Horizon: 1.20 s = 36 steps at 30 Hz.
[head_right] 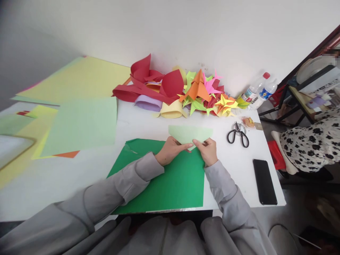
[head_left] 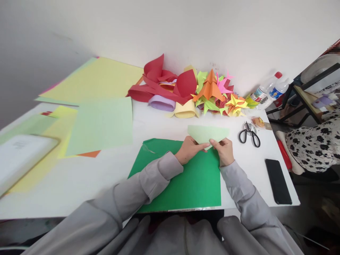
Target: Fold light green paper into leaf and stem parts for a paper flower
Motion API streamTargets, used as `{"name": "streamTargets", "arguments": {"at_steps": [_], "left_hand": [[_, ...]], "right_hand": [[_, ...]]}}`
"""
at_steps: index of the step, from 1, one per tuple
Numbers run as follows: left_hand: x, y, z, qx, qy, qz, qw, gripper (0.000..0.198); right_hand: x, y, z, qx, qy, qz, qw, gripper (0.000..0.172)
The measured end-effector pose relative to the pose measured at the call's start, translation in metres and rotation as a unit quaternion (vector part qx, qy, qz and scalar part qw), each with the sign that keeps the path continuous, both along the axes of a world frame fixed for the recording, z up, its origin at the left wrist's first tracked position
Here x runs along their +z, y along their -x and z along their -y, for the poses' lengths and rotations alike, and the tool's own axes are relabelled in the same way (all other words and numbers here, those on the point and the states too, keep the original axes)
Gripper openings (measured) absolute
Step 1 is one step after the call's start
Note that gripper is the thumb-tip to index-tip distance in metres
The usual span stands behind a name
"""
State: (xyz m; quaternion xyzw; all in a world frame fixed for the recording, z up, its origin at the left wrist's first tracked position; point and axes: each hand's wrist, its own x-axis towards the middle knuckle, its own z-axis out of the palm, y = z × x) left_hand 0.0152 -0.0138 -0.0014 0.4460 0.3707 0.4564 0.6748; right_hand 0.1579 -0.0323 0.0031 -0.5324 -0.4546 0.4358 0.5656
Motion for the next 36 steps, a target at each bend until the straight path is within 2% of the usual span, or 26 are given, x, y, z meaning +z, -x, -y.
{"name": "streamTargets", "arguments": {"at_steps": [4, 9, 14, 19, 25, 29, 36], "left_hand": [[0.000, 0.001, 0.001, -0.001, -0.005, -0.008, 1.000, 0.041], [0.001, 0.001, 0.001, -0.008, 0.008, 0.012, 1.000, 0.034], [0.002, 0.001, 0.000, -0.006, 0.033, 0.025, 0.999, 0.029], [-0.002, 0.002, -0.002, 0.000, 0.058, 0.037, 0.998, 0.029], [-0.002, 0.003, -0.002, -0.005, 0.066, 0.039, 0.997, 0.028], [-0.001, 0.003, -0.003, -0.005, 0.067, 0.040, 0.997, 0.026], [-0.001, 0.004, -0.003, -0.003, 0.065, 0.052, 0.997, 0.032]], "right_hand": [[0.002, 0.002, 0.002, 0.015, 0.020, -0.022, 0.999, 0.025], [-0.003, -0.001, 0.003, -0.006, 0.038, -0.039, 0.998, 0.026], [-0.009, -0.005, 0.000, -0.017, 0.060, -0.058, 0.996, 0.039], [-0.003, -0.016, -0.009, -0.076, -0.001, -0.070, 0.995, 0.037], [0.001, -0.022, -0.012, -0.068, -0.029, -0.067, 0.995, 0.035], [0.000, -0.022, -0.012, -0.072, -0.003, -0.080, 0.994, 0.037], [-0.008, -0.015, -0.007, -0.011, 0.052, -0.056, 0.997, 0.037]]}}
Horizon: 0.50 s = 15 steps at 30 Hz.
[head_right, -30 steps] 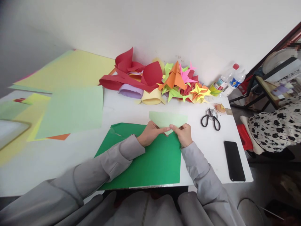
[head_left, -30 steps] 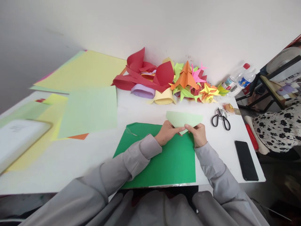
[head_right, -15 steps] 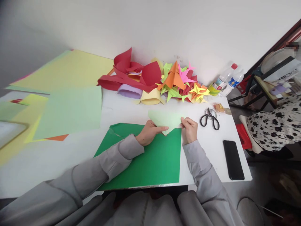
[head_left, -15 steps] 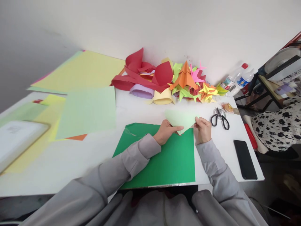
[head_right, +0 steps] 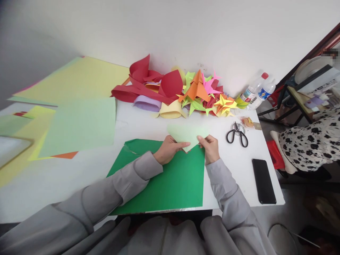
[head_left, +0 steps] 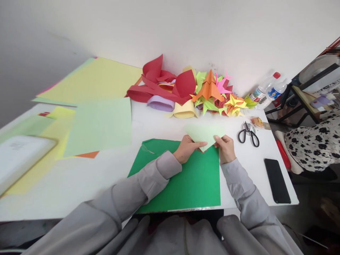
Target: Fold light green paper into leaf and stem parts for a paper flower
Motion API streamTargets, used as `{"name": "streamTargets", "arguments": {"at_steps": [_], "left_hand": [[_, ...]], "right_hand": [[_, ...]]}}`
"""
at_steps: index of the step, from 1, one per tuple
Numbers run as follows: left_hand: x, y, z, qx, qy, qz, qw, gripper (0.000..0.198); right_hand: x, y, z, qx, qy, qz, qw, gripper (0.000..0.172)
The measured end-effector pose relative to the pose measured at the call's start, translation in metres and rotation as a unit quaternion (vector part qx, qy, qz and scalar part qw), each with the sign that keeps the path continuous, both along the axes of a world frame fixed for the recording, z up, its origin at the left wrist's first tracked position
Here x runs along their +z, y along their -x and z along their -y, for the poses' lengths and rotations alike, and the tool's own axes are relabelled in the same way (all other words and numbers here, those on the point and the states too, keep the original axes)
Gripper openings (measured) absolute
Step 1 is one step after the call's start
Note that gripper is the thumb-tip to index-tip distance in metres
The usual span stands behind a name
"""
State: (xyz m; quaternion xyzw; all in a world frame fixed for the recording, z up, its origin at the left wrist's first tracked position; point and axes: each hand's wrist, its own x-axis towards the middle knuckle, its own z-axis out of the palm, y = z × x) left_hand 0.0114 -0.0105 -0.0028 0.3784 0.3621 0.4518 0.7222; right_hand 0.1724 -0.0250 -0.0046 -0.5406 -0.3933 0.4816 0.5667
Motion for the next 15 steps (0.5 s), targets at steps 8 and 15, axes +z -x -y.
{"name": "streamTargets", "arguments": {"at_steps": [8, 15], "left_hand": [[0.003, 0.000, 0.001, -0.010, -0.011, -0.018, 1.000, 0.027], [0.002, 0.000, 0.000, -0.015, 0.009, 0.001, 1.000, 0.031]], "right_hand": [[-0.002, 0.009, 0.006, 0.009, 0.005, 0.025, 1.000, 0.035], [0.007, -0.001, -0.003, -0.048, -0.016, -0.007, 0.999, 0.038]]}}
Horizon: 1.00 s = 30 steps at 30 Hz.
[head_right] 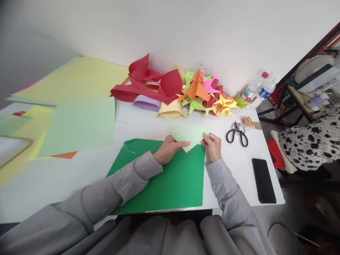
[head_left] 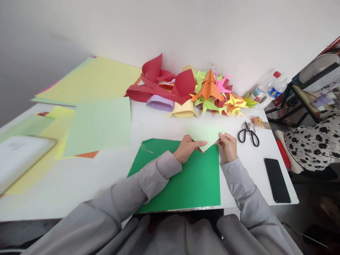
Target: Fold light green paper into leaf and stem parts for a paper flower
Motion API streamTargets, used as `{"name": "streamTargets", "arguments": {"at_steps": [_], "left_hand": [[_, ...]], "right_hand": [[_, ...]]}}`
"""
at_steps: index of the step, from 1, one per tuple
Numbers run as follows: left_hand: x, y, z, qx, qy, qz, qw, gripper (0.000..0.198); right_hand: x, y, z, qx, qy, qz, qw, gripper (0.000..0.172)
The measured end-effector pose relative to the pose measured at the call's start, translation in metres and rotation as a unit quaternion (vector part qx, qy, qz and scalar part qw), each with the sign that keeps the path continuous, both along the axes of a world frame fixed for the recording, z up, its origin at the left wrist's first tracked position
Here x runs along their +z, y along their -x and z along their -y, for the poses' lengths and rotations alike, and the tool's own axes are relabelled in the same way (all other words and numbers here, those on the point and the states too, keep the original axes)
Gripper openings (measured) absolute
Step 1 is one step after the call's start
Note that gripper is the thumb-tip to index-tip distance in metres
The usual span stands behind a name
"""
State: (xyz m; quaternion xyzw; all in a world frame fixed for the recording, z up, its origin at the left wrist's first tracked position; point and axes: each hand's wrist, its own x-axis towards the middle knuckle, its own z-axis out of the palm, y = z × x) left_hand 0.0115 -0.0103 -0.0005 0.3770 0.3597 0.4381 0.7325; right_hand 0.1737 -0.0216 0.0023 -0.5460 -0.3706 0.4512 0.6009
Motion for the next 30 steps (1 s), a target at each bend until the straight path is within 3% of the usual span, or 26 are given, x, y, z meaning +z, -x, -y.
{"name": "streamTargets", "arguments": {"at_steps": [7, 12, 16, 20, 26, 30], "left_hand": [[-0.001, -0.001, -0.001, -0.005, -0.005, -0.008, 1.000, 0.028], [-0.001, 0.000, -0.001, 0.023, -0.005, 0.001, 1.000, 0.036], [0.002, 0.000, -0.002, 0.058, 0.010, 0.042, 0.997, 0.040], [0.004, 0.000, -0.002, 0.059, 0.001, 0.042, 0.997, 0.029], [-0.001, -0.001, 0.000, 0.048, -0.027, -0.040, 0.998, 0.031], [-0.004, -0.002, 0.000, 0.061, -0.034, -0.035, 0.997, 0.029]], "right_hand": [[0.005, -0.001, 0.000, 0.010, -0.004, -0.037, 0.999, 0.035], [0.001, -0.004, -0.001, 0.022, -0.012, -0.035, 0.999, 0.036], [-0.001, 0.000, 0.002, 0.106, -0.001, 0.014, 0.994, 0.033], [-0.001, 0.009, 0.009, 0.220, 0.021, 0.095, 0.971, 0.032], [-0.001, 0.015, 0.014, 0.254, 0.060, 0.108, 0.959, 0.042], [-0.001, 0.016, 0.015, 0.253, 0.079, 0.074, 0.961, 0.042]]}}
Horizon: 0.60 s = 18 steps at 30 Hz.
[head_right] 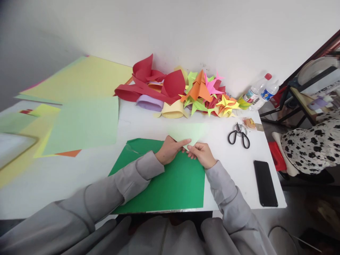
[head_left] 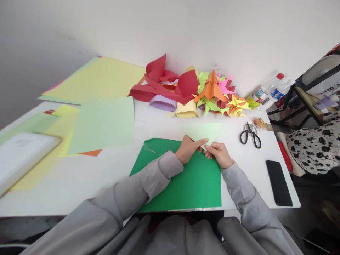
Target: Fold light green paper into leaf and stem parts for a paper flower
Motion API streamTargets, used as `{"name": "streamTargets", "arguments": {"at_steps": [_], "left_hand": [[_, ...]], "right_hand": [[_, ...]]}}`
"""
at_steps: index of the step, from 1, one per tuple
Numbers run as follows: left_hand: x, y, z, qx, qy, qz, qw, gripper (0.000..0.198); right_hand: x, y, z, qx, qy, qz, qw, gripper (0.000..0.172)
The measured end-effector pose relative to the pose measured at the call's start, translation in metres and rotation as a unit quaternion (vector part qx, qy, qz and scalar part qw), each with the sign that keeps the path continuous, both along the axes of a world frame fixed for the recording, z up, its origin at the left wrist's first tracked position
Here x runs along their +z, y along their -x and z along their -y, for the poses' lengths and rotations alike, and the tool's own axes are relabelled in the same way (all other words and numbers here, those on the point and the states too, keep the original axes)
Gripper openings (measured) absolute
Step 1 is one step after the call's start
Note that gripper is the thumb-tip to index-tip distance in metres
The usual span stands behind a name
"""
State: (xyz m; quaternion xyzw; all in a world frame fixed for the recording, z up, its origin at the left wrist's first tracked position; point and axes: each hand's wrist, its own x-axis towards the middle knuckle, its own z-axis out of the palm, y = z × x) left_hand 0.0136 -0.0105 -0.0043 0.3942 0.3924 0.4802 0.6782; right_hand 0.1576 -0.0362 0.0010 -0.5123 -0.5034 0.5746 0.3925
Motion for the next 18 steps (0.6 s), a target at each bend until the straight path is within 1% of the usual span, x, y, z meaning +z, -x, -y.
{"name": "streamTargets", "arguments": {"at_steps": [2, 5, 11, 18], "left_hand": [[-0.0013, -0.0005, -0.0005, 0.012, -0.005, 0.004, 1.000, 0.030], [-0.0016, -0.0009, -0.0011, 0.012, -0.014, 0.006, 1.000, 0.029], [0.0049, -0.0015, 0.0007, 0.019, 0.000, 0.027, 0.999, 0.032], [0.0064, -0.0012, 0.0004, 0.028, 0.009, 0.030, 0.999, 0.034]], "right_hand": [[-0.0002, 0.0004, 0.0003, -0.006, 0.000, 0.002, 1.000, 0.043], [-0.0016, 0.0007, 0.0008, -0.003, -0.012, 0.015, 1.000, 0.044], [-0.0053, 0.0015, 0.0014, -0.008, -0.069, 0.040, 0.997, 0.044], [-0.0041, 0.0033, 0.0009, -0.004, -0.046, 0.026, 0.999, 0.043]]}}
